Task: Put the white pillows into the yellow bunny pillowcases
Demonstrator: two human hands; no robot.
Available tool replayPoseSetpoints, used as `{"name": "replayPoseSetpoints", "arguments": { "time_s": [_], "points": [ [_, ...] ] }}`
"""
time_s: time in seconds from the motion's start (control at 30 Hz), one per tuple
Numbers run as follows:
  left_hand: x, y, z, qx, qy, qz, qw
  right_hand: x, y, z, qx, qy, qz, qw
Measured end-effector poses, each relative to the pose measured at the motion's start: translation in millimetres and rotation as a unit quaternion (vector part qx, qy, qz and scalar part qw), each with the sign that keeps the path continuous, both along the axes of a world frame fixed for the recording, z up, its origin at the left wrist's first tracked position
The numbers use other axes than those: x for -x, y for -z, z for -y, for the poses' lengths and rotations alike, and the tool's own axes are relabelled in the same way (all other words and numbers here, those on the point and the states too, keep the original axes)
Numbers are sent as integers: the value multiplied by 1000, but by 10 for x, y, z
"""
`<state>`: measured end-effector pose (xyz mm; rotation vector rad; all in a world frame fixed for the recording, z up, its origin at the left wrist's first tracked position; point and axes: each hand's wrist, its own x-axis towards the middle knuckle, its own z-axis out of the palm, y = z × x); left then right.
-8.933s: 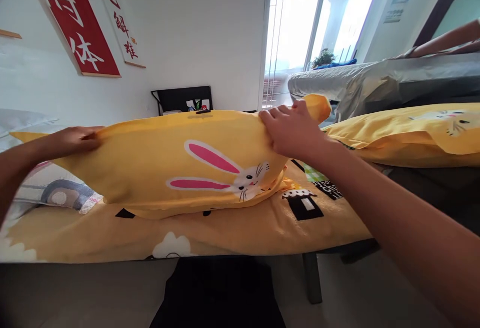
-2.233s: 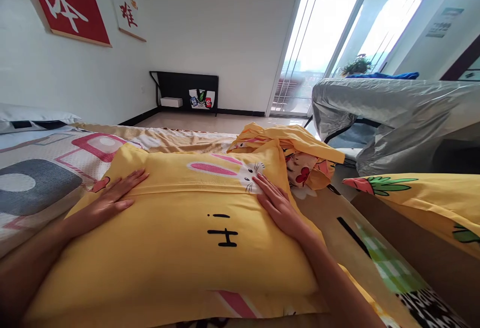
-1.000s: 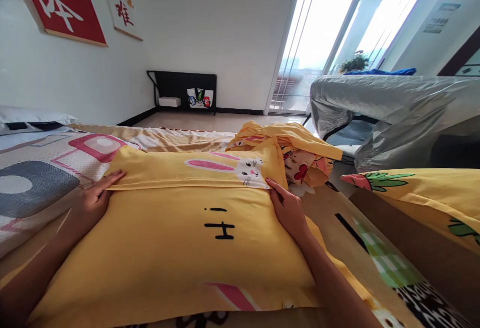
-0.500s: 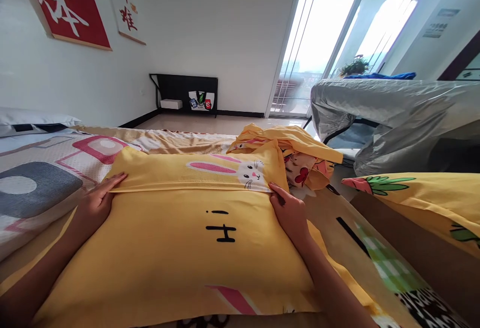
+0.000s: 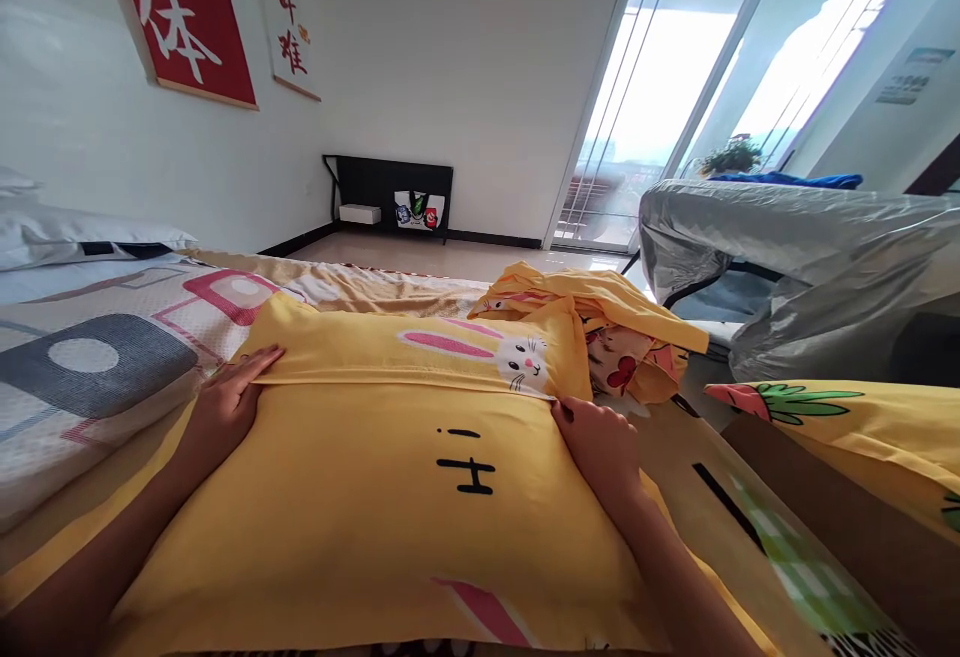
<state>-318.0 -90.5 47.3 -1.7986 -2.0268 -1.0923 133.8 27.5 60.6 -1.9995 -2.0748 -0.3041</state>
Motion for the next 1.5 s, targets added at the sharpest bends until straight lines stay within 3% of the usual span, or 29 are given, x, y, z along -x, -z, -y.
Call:
{"name": "replayPoseSetpoints", "arguments": {
  "time_s": [0.27,0.43,0.63,0.77,0.9,1.1,1.23,1.5],
  "points": [
    [5,4,18,3,3,12,1000,237,-472,-74,84,-3,78,993],
    [-5,4,23,-1,2,8,1000,431,-587,-124,79,-14,123,989],
    [3,29,4,-11,-1,-2,1000,586,-501,-25,36,-41,160,986],
    [15,49,4,-10,-2,1,1000,541,-488,76,23,-54,173,983],
    [27,63,4,-11,-3,4,1000,279,-421,56,5,-85,163,983],
    [39,72,-14,-18,-5,5,1000,-196,-60,-106,-103,-219,-11,970],
    [37,77,-21,-15,-5,3,1000,-230,57,-125,-107,-198,-21,974],
    [67,111,-95,-14,-9,23,1000,-27,38,-63,-60,-142,-7,988]
  ]
}}
